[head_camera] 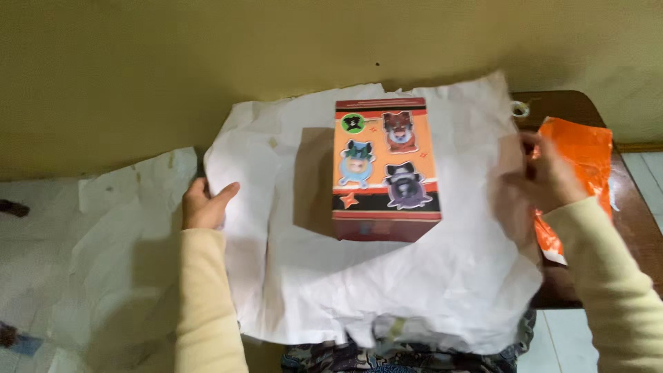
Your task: The person wraps a small rectangular box with orange wrapping paper. They place the box on the paper, fold the paper around it, cut the paper with scissors, and smooth the paper over the box.
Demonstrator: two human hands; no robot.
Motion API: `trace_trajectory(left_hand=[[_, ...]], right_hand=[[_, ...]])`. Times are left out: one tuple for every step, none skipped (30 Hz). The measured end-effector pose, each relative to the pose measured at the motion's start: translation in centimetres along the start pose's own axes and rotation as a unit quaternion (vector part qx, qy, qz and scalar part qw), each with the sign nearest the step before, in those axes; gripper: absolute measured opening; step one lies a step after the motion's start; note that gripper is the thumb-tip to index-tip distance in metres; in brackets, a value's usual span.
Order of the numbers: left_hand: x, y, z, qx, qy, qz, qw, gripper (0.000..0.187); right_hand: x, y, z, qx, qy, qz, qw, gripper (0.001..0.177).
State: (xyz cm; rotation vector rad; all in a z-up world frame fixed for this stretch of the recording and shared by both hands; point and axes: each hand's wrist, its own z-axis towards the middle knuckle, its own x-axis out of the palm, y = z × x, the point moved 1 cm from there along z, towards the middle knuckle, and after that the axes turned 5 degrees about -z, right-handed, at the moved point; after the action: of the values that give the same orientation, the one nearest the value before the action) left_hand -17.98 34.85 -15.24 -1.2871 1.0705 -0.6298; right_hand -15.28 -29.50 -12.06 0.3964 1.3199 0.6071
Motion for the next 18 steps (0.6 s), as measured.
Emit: trace_trajectory(left_hand=[[0.2,0.2,0.3,-0.009,0.01,-0.03,0.999,0.047],[0.5,0.6,0.6,-0.018,0.022,-0.059,0.998,0.049],[0.7,1.0,0.8,-0.027,0.034,-0.089,0.995,0.051],[1.2,1.3,0.9,-0.024,0.052,-0.05,0.997,0.052],[1.6,1.4,1.0,-0.02,0.07,-0.011,0.997,0.054],[1.7,1.4,0.8,-0.018,0.089,0.028,0.996,0.056],[1.8,1.4,0.4,-0.016,0.097,0.045,0.994,0.054],[1.8,1.3,0.1,-0.015,0.105,0.065,0.992,0.052],[2.0,1.1,-0.3,-0.014,0.113,0.085,0.99,0.05],[2.1,0.5,-0.7,0.038,0.065,0.131,0.989,0.058],[2.1,-0.4,-1.1,0.09,0.017,0.177,0.98,0.066],[2.3,-1.3,-1.4,0.143,-0.03,0.221,0.964,0.074],[2.8,-2.3,-1.4,0.173,-0.052,0.224,0.958,0.07],[3.8,-3.4,-1.1,0.202,-0.071,0.228,0.95,0.066],[5.1,-4.3,-0.8,0.231,-0.09,0.232,0.941,0.061],[6.7,-4.9,-0.5,0.177,-0.015,0.189,0.966,0.052],[8.3,-5.2,-0.3,0.123,0.06,0.146,0.98,0.042],[9.9,-5.5,-0.1,0.139,0.085,0.173,0.971,0.042]], right_hand=[[-0.6,-0.9,0.5,0.041,-0.012,0.002,0.999,0.072],[-1.1,-1.5,0.8,0.084,-0.024,0.003,0.996,0.066],[-2.0,-1.9,1.1,0.04,-0.079,-0.062,0.994,0.06],[-3.2,-2.1,1.6,-0.006,-0.134,-0.129,0.983,0.054],[-3.6,-2.2,2.0,-0.005,-0.125,-0.137,0.983,0.054],[-4.3,-2.0,2.4,-0.005,-0.115,-0.147,0.983,0.055],[-4.9,-1.8,2.6,-0.004,-0.105,-0.156,0.982,0.055],[-4.8,-1.6,2.7,0.003,-0.088,-0.202,0.975,0.059],[-4.6,-1.3,2.6,0.01,-0.071,-0.248,0.966,0.063],[-4.5,-0.8,2.6,0.016,-0.055,-0.293,0.954,0.066],[-4.6,0.0,2.4,-0.009,-0.073,-0.272,0.96,0.063],[-4.7,1.0,2.3,-0.033,-0.091,-0.251,0.963,0.059],[-4.7,2.1,2.2,-0.058,-0.108,-0.229,0.966,0.057],[-4.3,3.2,2.3,-0.008,-0.058,-0.06,0.996,0.058],[-3.6,4.5,2.7,0.042,-0.006,0.111,0.993,0.059],[-2.8,5.8,2.9,0.09,0.045,0.278,0.955,0.062],[-1.7,7.3,2.7,0.115,0.065,0.303,0.944,0.063],[-0.4,8.7,2.7,0.138,0.084,0.328,0.931,0.064]])
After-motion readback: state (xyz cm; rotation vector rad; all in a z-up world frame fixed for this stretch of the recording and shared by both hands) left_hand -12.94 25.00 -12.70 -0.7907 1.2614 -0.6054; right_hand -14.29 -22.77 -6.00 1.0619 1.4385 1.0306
